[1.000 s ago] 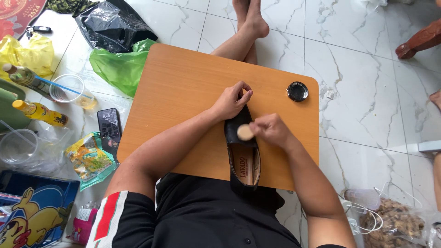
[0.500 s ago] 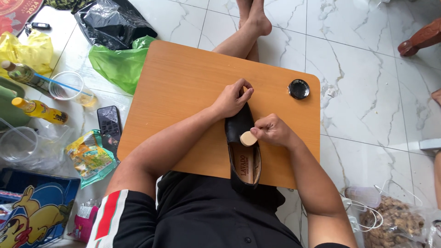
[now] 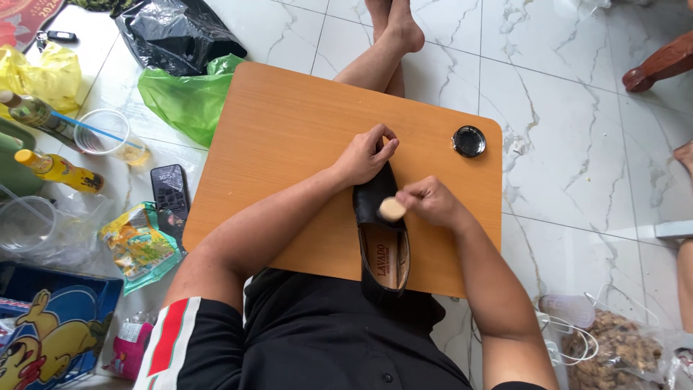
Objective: Polishing a black leather loafer using a brush and shoe polish
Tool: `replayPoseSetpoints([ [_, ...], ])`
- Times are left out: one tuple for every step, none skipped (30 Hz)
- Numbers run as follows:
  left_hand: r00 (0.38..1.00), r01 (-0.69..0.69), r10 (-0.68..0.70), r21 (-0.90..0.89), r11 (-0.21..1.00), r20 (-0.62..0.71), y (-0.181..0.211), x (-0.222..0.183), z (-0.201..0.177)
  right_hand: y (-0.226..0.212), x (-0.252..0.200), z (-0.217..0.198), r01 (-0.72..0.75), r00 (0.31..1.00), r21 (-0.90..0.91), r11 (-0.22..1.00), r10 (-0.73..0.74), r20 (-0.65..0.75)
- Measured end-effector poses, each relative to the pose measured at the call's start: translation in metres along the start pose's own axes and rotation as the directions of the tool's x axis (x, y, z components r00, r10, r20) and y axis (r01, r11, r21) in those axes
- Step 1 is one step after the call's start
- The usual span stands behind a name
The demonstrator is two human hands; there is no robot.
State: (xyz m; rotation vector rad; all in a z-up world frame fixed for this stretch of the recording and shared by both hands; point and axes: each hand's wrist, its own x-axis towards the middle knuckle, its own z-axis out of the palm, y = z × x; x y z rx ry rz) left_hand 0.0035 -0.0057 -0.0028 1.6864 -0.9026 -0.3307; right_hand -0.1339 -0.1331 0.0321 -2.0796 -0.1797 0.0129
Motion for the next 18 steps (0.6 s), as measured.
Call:
replayPoseSetpoints([
  [1.0,-0.001,0.001,0.002,1.0,0.002,0.0,0.0,0.0,-0.001,0.001,-0.002,0.001,1.0,0.001,1.0,-0.001,-0.002],
  [1.0,-0.002,0.002,0.002,1.0,0.003,0.0,-0.001,-0.001,-0.002,0.002,-0.004,-0.029,0.997,-0.041,0.999,0.026,-0.069],
  [1.0,-0.006,0.006,-0.003,1.0,0.002,0.0,0.0,0.0,-0.003,0.003,-0.007,-0.063,0.99,-0.087,0.994,0.051,-0.133],
  [1.0,-0.008,0.008,-0.005,1.0,0.0,0.001,-0.001,-0.001,-0.005,0.003,-0.005,-0.063,0.99,-0.091,0.994,0.051,-0.133],
  [1.0,-0.01,0.01,-0.005,1.0,-0.002,0.002,-0.001,-0.001,-0.006,0.003,-0.002,-0.044,0.991,-0.09,0.995,0.032,-0.127],
  [1.0,-0.011,0.011,-0.004,1.0,-0.004,0.003,-0.001,-0.001,-0.008,0.003,0.0,-0.025,0.993,-0.09,0.996,0.014,-0.12],
  [1.0,-0.01,0.01,-0.005,1.0,-0.008,0.003,-0.001,-0.001,-0.003,0.002,0.0,-0.024,0.993,-0.09,0.996,0.014,-0.116],
  [1.0,-0.012,0.012,-0.001,1.0,-0.006,0.003,-0.001,-0.001,0.001,0.0,0.0,0.005,0.999,-0.076,0.997,-0.009,-0.052],
  [1.0,-0.014,0.014,0.006,1.0,0.001,0.003,-0.001,-0.002,0.005,-0.002,0.001,0.034,0.999,-0.054,0.998,-0.034,0.007],
  [1.0,-0.012,0.012,0.009,1.0,0.001,0.004,-0.002,-0.002,0.002,0.0,0.001,0.035,0.999,-0.051,0.998,-0.035,0.007],
  [1.0,-0.007,0.007,0.007,1.0,0.003,0.005,-0.002,-0.002,-0.001,0.001,0.0,0.009,1.0,-0.035,0.999,-0.009,-0.013],
  [1.0,-0.002,0.002,0.005,1.0,0.004,0.006,-0.002,-0.003,-0.004,0.003,-0.002,-0.017,0.999,-0.018,1.0,0.016,-0.032],
  [1.0,-0.005,0.005,0.003,1.0,0.003,0.005,-0.002,-0.002,-0.005,0.003,-0.003,-0.017,0.999,-0.021,1.0,0.016,-0.032],
  [1.0,-0.006,0.006,0.005,1.0,-0.001,0.004,-0.002,-0.002,-0.005,0.004,-0.003,-0.016,0.997,-0.072,0.997,0.01,-0.078],
  [1.0,-0.007,0.007,0.006,1.0,-0.006,0.003,-0.002,-0.001,-0.006,0.005,-0.004,-0.017,0.993,-0.123,0.992,0.002,-0.12],
  [1.0,-0.009,0.009,0.003,1.0,-0.009,0.003,-0.001,0.0,-0.005,0.004,-0.003,-0.017,0.993,-0.127,0.992,0.002,-0.118],
  [1.0,-0.013,0.013,0.002,1.0,-0.008,0.002,-0.001,0.0,-0.004,0.002,0.0,0.02,0.997,-0.104,0.994,-0.027,-0.068],
  [1.0,-0.017,0.017,0.001,1.0,-0.008,0.001,-0.001,0.0,-0.003,0.001,0.002,0.056,0.998,-0.08,0.995,-0.058,-0.019],
])
